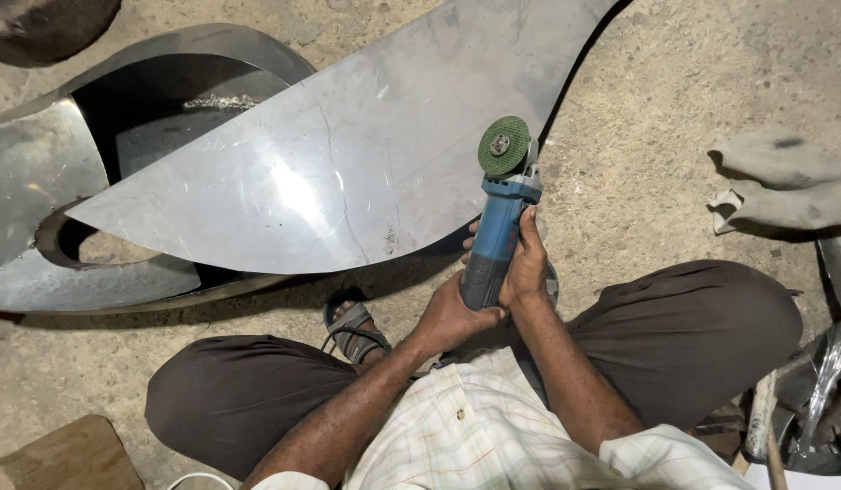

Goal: The person traces a curved outline onto a white paper template placed on a metal sheet using a pencil. They then remove the template and use an angle grinder to cut the metal sheet along the marked line, producing sparks.

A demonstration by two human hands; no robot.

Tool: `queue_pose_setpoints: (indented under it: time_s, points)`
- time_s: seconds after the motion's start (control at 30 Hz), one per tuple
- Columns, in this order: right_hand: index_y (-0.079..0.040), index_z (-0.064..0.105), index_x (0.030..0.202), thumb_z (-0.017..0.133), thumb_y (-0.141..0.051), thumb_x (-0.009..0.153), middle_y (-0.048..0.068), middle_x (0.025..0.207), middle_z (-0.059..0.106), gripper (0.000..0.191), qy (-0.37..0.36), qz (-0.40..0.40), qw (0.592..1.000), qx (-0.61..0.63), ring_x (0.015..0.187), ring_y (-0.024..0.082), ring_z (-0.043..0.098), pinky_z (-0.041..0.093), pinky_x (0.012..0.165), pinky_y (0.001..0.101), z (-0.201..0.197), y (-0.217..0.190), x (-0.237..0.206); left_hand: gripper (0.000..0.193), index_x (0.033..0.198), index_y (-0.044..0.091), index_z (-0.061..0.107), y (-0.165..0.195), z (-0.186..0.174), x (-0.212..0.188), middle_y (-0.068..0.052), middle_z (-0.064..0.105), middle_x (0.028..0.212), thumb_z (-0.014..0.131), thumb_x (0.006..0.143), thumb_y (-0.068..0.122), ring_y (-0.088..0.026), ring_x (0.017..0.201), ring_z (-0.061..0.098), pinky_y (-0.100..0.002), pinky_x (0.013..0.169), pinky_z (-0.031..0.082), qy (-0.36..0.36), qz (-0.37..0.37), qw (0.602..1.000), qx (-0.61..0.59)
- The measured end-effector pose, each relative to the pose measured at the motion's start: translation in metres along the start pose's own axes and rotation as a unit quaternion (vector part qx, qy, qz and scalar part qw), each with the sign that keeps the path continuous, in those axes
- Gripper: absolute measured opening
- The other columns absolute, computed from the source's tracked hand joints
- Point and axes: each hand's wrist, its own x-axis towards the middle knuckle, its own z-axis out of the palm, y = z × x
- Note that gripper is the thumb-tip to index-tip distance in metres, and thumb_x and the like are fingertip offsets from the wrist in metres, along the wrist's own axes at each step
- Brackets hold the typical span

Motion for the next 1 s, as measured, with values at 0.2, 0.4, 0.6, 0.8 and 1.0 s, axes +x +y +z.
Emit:
queue_pose_setpoints:
  time_s: [0.2,0.4,0.6,0.8,1.0]
  points:
    - [0.000,0.053,0.124,0.036,-0.066,0.102,0.015,0.095,0.067,0.072,-0.020,-0.024,0.999,0.015,0.082,0.023,0.075,0.066,0.065,0.0389,-0.004,0.002,-0.003,0.066,0.126,0.001,0.052,0.002,0.005,-0.001,-0.012,0.066,0.109,0.083,0.073,0.024,-0.022,0.101,0.071,-0.040,0.089,0.060,-0.010,-0.013,1.000,0.018]
    - [0.000,0.056,0.122,0.036,-0.074,0.100,0.014,0.095,0.068,0.080,0.008,-0.020,1.000,-0.005,0.078,0.023,0.074,0.065,0.064,0.0388,-0.010,-0.002,-0.011,0.068,0.126,0.001,0.050,0.012,0.016,-0.007,-0.013,0.065,0.108,0.080,0.069,0.023,-0.024,0.099,0.071,-0.041,0.087,0.061,0.002,-0.047,0.997,0.061]
    - [-0.005,0.059,0.118,0.033,-0.081,0.092,0.012,0.089,0.068,0.084,0.056,-0.014,0.997,-0.058,0.073,0.021,0.073,0.064,0.062,0.0393,-0.010,-0.003,-0.021,0.067,0.126,0.001,0.053,0.012,0.022,-0.014,-0.015,0.069,0.109,0.079,0.068,0.023,-0.026,0.099,0.073,-0.041,0.089,0.060,0.023,-0.033,0.997,0.066]
    - [-0.007,0.060,0.117,0.033,-0.089,0.089,0.010,0.083,0.066,0.091,0.064,0.003,0.997,-0.043,0.069,0.023,0.069,0.061,0.062,0.0393,-0.010,-0.002,-0.029,0.082,0.136,0.000,0.048,-0.007,0.027,-0.022,-0.019,0.070,0.111,0.082,0.066,0.028,-0.031,0.101,0.072,-0.042,0.091,0.058,0.048,-0.018,0.992,0.115]
    - [-0.004,0.057,0.116,0.061,-0.072,0.089,0.010,0.088,0.068,0.073,0.018,-0.049,0.994,-0.095,0.073,0.020,0.072,0.063,0.064,0.0349,-0.008,0.004,-0.034,0.078,0.129,-0.001,0.059,-0.012,0.018,-0.026,-0.021,0.075,0.114,0.082,0.064,0.035,-0.031,0.104,0.075,-0.042,0.091,0.060,0.034,0.008,0.995,0.098]
